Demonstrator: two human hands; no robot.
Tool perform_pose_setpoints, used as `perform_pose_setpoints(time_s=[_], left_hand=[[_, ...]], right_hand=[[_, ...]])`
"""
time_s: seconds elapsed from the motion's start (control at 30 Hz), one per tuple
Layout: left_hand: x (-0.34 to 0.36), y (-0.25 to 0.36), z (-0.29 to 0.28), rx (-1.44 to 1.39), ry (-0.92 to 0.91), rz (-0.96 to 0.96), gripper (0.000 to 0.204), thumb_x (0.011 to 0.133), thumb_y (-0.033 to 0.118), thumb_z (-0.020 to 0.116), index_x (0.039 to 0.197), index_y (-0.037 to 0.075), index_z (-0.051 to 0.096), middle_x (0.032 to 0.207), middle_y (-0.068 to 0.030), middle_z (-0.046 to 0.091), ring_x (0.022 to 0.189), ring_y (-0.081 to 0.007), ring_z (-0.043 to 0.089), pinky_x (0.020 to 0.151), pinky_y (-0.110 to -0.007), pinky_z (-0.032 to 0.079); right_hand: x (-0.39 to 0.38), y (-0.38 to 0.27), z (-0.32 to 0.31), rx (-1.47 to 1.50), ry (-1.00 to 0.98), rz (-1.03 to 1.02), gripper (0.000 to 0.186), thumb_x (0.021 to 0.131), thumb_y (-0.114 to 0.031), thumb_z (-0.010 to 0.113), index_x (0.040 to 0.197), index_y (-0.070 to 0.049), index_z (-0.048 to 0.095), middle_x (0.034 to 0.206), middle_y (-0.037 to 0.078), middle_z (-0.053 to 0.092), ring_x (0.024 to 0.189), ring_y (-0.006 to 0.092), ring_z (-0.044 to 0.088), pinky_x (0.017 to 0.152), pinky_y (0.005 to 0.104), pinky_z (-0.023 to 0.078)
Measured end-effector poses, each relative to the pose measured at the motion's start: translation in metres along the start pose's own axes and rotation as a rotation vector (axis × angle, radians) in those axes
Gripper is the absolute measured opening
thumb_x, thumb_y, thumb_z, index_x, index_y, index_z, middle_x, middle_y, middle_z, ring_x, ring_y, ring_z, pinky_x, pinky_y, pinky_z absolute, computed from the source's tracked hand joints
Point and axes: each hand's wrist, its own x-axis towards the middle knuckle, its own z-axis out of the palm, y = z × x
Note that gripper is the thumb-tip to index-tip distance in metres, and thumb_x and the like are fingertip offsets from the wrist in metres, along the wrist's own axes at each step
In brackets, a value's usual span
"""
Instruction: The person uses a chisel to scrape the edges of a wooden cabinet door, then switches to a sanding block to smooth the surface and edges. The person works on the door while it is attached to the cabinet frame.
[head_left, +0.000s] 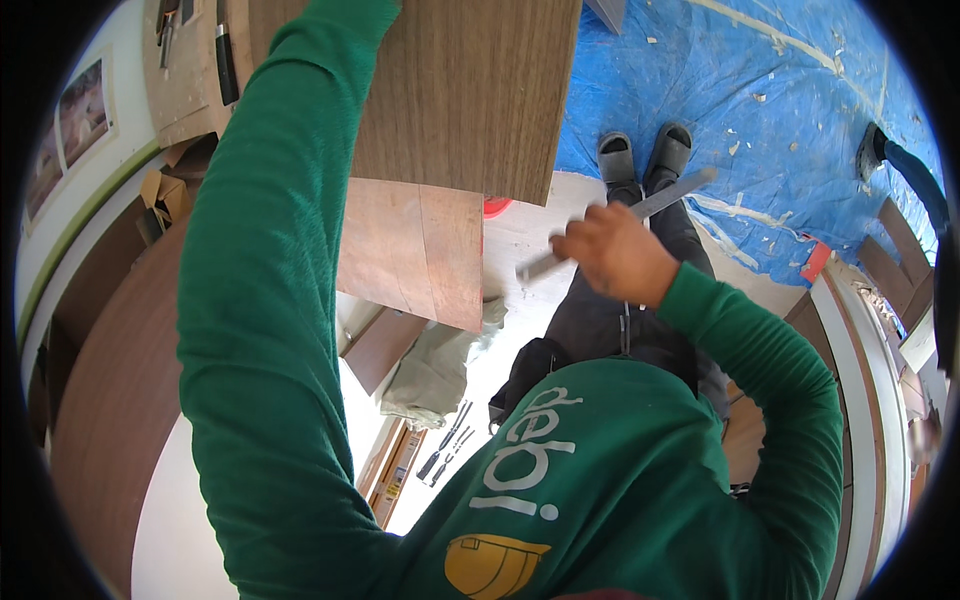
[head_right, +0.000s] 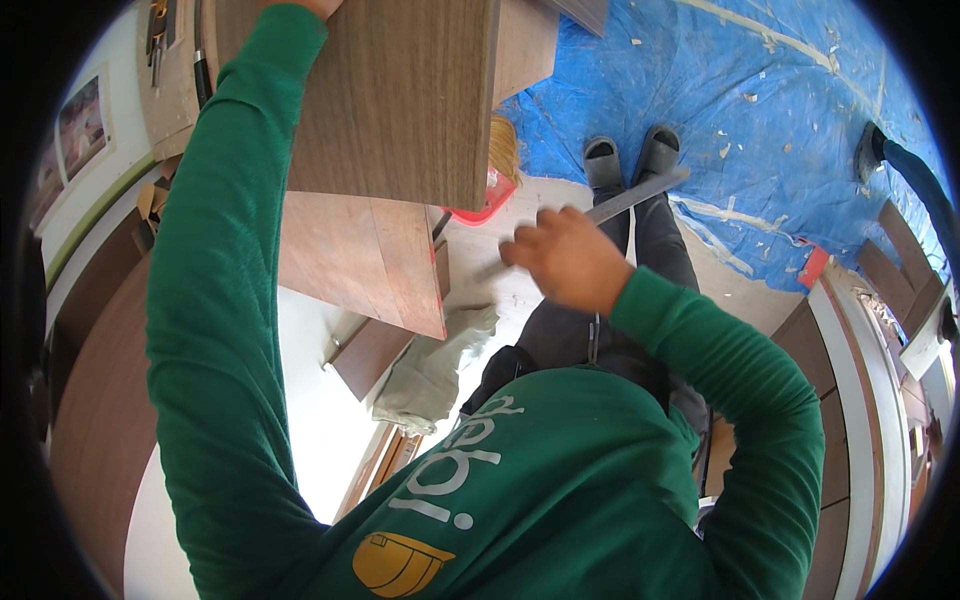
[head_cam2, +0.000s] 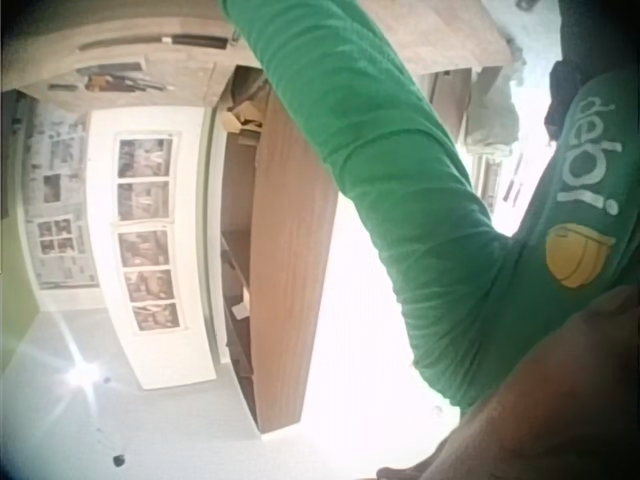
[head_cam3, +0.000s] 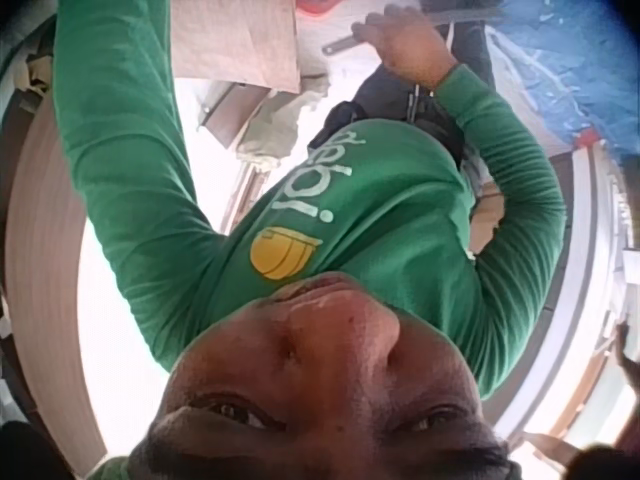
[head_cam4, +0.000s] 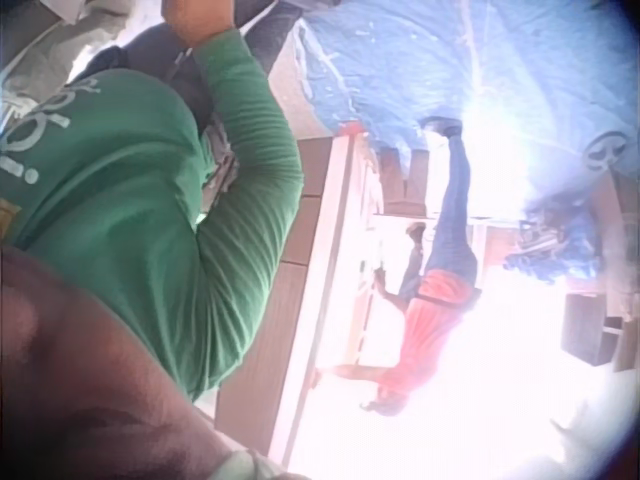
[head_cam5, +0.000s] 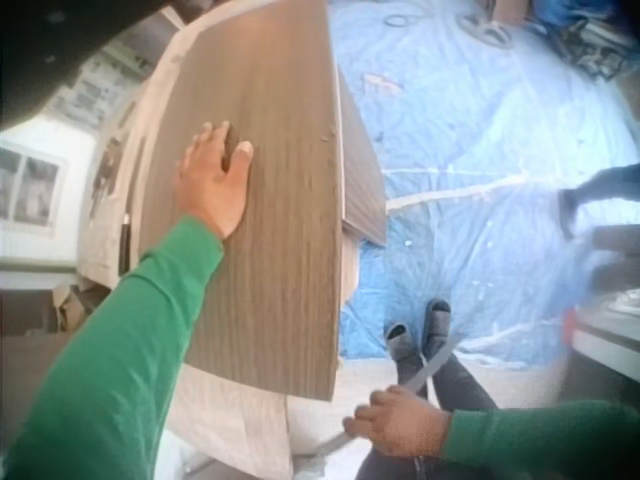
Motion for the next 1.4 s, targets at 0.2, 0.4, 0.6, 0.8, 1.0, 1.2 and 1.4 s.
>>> perform_pose_setpoints(time_s=[0.2, 0.4, 0.6, 0.8, 1.0, 1.2, 1.4], left_hand=[[-0.002, 0.001, -0.002, 0.005, -0.002, -0.013, 0.066, 0.107, 0.049, 0.046, 0.159, 0.009, 0.043, 0.168, -0.0148, 0.035, 0.157, -0.0326, 0.027, 0.130, -0.048, 0.016], [-0.004, 0.005, -0.009, -0.074, 0.003, 0.000, 0.066, 0.106, 0.050, 0.047, 0.158, 0.009, 0.045, 0.167, -0.0148, 0.037, 0.156, -0.0327, 0.029, 0.130, -0.049, 0.017], [-0.002, -0.001, -0.001, -0.058, 0.021, -0.001, 0.066, 0.106, 0.051, 0.047, 0.157, 0.009, 0.046, 0.167, -0.0149, 0.038, 0.156, -0.0325, 0.030, 0.129, -0.050, 0.018], [-0.003, -0.003, 0.004, -0.062, 0.041, 0.020, 0.066, 0.106, 0.052, 0.047, 0.158, 0.010, 0.046, 0.167, -0.0145, 0.037, 0.156, -0.0323, 0.029, 0.130, -0.050, 0.017], [-0.002, -0.003, 0.002, -0.043, 0.034, -0.006, 0.067, 0.106, 0.052, 0.047, 0.158, 0.010, 0.045, 0.167, -0.0139, 0.037, 0.156, -0.0317, 0.029, 0.130, -0.049, 0.016], [-0.002, -0.001, 0.005, -0.048, 0.043, -0.001, 0.067, 0.106, 0.052, 0.046, 0.158, 0.011, 0.045, 0.168, -0.0132, 0.036, 0.157, -0.0310, 0.028, 0.130, -0.049, 0.016], [-0.003, 0.002, 0.004, -0.057, 0.038, 0.003, 0.067, 0.106, 0.052, 0.046, 0.158, 0.011, 0.044, 0.168, -0.0129, 0.036, 0.157, -0.0307, 0.028, 0.130, -0.048, 0.016]], right_hand=[[0.023, 0.018, -0.064, -0.011, 0.487, 0.090, 0.029, 0.100, -0.016, 0.062, 0.126, -0.005, 0.065, 0.094, 0.017, 0.069, 0.083, 0.0380, 0.067, 0.073, 0.0488, 0.054], [0.078, 0.048, -0.182, -0.136, 0.699, 0.126, 0.016, 0.097, -0.003, 0.059, 0.109, 0.002, 0.068, 0.089, 0.022, 0.068, 0.081, 0.0380, 0.069, 0.073, 0.0415, 0.054], [0.061, 0.067, -0.163, -0.344, 0.521, 0.130, 0.026, 0.097, -0.002, 0.060, 0.122, -0.003, 0.067, 0.094, 0.017, 0.068, 0.081, 0.0334, 0.067, 0.074, 0.0393, 0.054], [0.010, -0.023, -0.084, -0.230, 0.062, 0.102, 0.039, 0.082, -0.006, 0.063, 0.120, -0.013, 0.068, 0.088, 0.009, 0.061, 0.081, 0.0301, 0.064, 0.072, 0.0444, 0.054], [0.040, 0.012, -0.137, -0.224, 0.407, 0.143, 0.019, 0.101, -0.011, 0.060, 0.114, 0.001, 0.068, 0.106, 0.022, 0.070, 0.094, 0.0436, 0.067, 0.082, 0.0422, 0.058], [0.067, 0.034, -0.162, -0.105, 0.426, 0.300, 0.022, 0.106, -0.020, 0.060, 0.096, 0.000, 0.058, 0.068, 0.019, 0.046, 0.059, 0.0329, 0.041, 0.056, 0.0424, 0.038], [0.031, -0.012, -0.097, 0.087, 0.193, 0.263, 0.018, 0.100, -0.014, 0.064, 0.090, -0.001, 0.057, 0.068, 0.023, 0.052, 0.062, 0.0458, 0.054, 0.058, 0.0490, 0.044]])
